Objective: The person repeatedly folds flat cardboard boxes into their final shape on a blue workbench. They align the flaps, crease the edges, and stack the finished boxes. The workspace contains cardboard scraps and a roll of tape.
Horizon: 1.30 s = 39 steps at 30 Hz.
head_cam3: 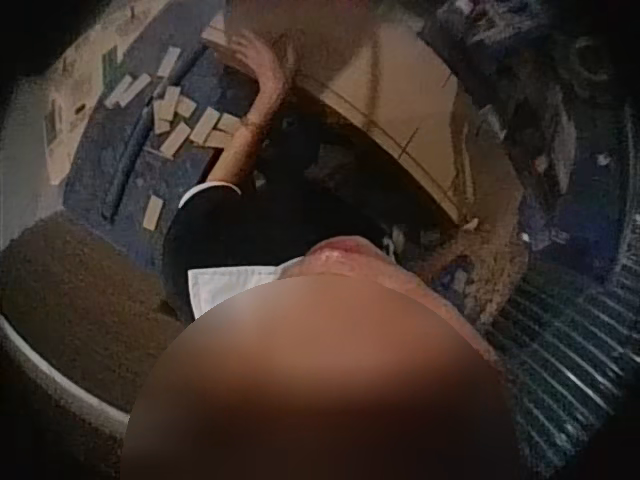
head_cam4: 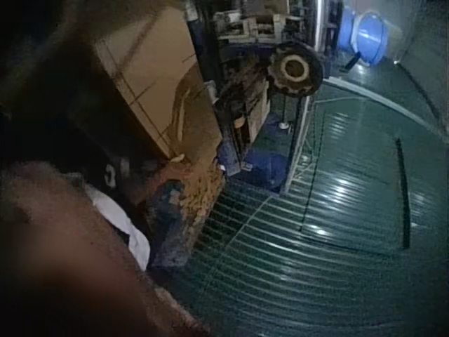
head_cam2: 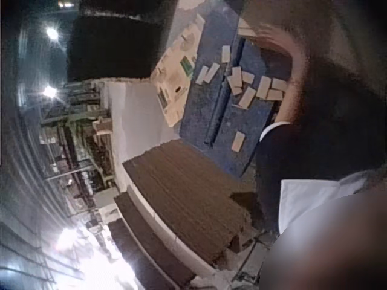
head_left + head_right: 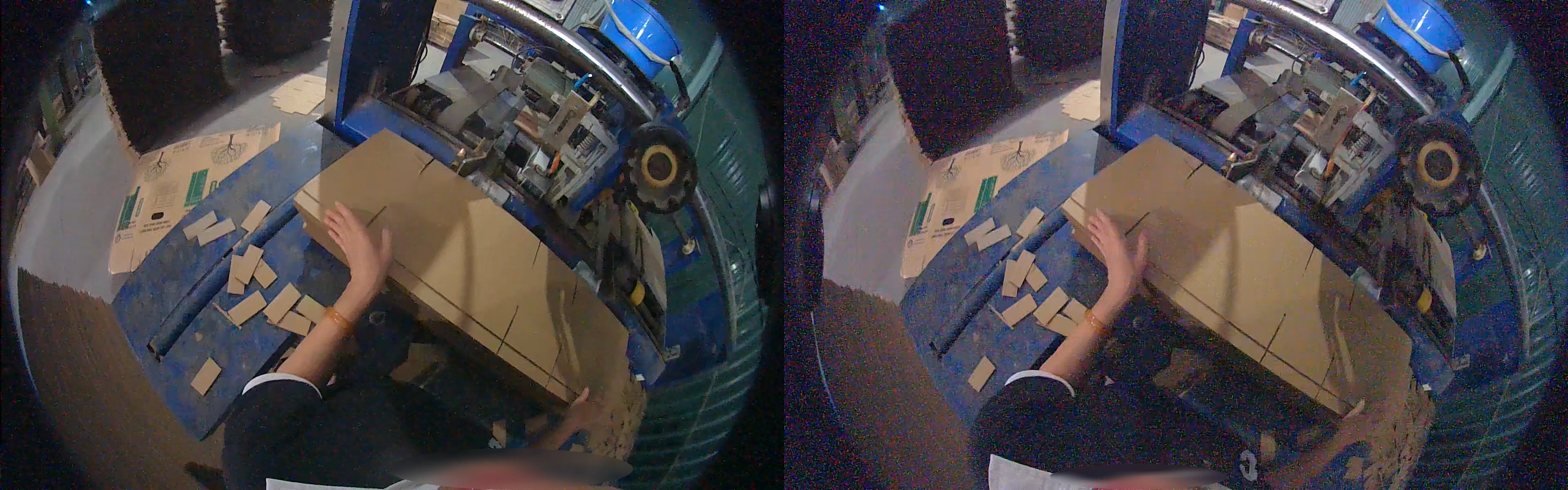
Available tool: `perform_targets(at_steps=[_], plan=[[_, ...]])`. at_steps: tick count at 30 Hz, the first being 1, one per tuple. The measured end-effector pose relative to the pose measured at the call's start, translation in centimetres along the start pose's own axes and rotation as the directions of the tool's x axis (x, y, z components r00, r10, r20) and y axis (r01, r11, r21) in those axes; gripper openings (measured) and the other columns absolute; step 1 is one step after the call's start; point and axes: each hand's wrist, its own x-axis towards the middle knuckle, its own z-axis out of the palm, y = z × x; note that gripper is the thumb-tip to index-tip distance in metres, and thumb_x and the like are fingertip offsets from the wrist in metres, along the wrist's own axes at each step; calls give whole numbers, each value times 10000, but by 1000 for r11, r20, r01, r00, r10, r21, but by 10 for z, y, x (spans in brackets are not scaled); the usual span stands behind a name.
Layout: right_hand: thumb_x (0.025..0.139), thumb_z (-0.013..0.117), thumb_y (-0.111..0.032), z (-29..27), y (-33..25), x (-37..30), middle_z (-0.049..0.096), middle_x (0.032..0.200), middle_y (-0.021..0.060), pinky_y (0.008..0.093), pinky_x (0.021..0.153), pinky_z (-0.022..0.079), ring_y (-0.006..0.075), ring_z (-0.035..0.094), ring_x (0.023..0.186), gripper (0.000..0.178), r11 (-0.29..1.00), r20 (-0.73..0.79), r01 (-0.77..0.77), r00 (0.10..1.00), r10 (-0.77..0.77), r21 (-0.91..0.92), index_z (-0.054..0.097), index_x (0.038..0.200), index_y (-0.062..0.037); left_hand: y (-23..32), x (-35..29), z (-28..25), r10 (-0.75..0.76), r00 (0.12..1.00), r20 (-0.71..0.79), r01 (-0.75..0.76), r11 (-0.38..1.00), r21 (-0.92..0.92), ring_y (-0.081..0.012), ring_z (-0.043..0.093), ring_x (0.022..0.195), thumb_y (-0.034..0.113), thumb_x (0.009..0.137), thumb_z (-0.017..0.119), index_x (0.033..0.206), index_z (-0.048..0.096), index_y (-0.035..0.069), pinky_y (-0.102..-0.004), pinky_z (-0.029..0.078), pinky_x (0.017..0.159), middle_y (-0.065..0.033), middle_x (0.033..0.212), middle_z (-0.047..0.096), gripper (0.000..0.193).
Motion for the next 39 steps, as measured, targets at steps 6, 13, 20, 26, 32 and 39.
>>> perform_targets(at_steps=[6, 13, 20, 26, 32, 39], plan=[[900, 520, -442, 7, 37, -11, 605, 971, 211, 446, 798, 472, 360, 583, 929, 475, 961, 18, 159, 987, -159, -224, 613, 1028, 6, 13, 4, 5, -27, 990, -135, 20, 998, -53, -546, -15, 1338, 200, 779, 638, 1421, 23, -74, -562, 45, 1097, -410, 1423, 22, 930], [876, 532, -468, 38, 21, -10, 443, 1355, 201, 579, 1005, 309, 385, 408, 1250, 496, 966, 138, -129, 977, 163, -226, 593, 1183, -83, -2, 24, 1, 4, 987, -161, -59, 939, -339, -385, 178, 1367, 125, 833, 563, 1434, 70, -42, -446, 164, 1109, -308, 1463, 123, 795], [857, 567, -440, 32, -21, -13, 431, 1371, 198, 569, 1036, 257, 321, 409, 1272, 504, 912, 128, -409, 903, 411, -43, 591, 1160, -38, 7, 30, -19, -274, 950, -146, 48, 595, -802, -270, 366, 1260, 87, 903, 452, 1412, 162, -33, -375, 281, 1056, -176, 1380, 330, 598], [860, 567, -417, 4, -45, -3, 411, 1399, 140, 537, 1036, 260, 385, 387, 1268, 543, 841, 93, -494, 869, 486, 221, 520, 1274, -68, 35, 55, -43, -360, 928, -97, 32, 335, -942, -259, 457, 1154, 77, 899, 465, 1370, 249, 5, -373, 385, 975, -142, 1267, 423, 523], [844, 586, -411, -19, -43, 17, 360, 1440, 146, 520, 1067, 230, 401, 354, 1290, 590, 943, 94, -320, 940, 328, -88, 464, 1339, -113, 22, 102, -46, -349, 936, 50, 144, 250, -957, -225, 521, 1048, 73, 893, 468, 1332, 330, 36, -317, 440, 885, -100, 1107, 520, 461], [861, 624, -158, 17, -19, 75, 445, 1319, 160, 383, 1037, 324, 271, 448, 1172, 588, 224, -194, 49, 697, 691, 973, 313, 1334, 2, -23, 119, -34, -333, 932, 140, 243, 290, -926, -208, 539, 952, 142, 906, 502, 1150, 508, 34, -352, 462, 830, -79, 1023, 541, 266]])
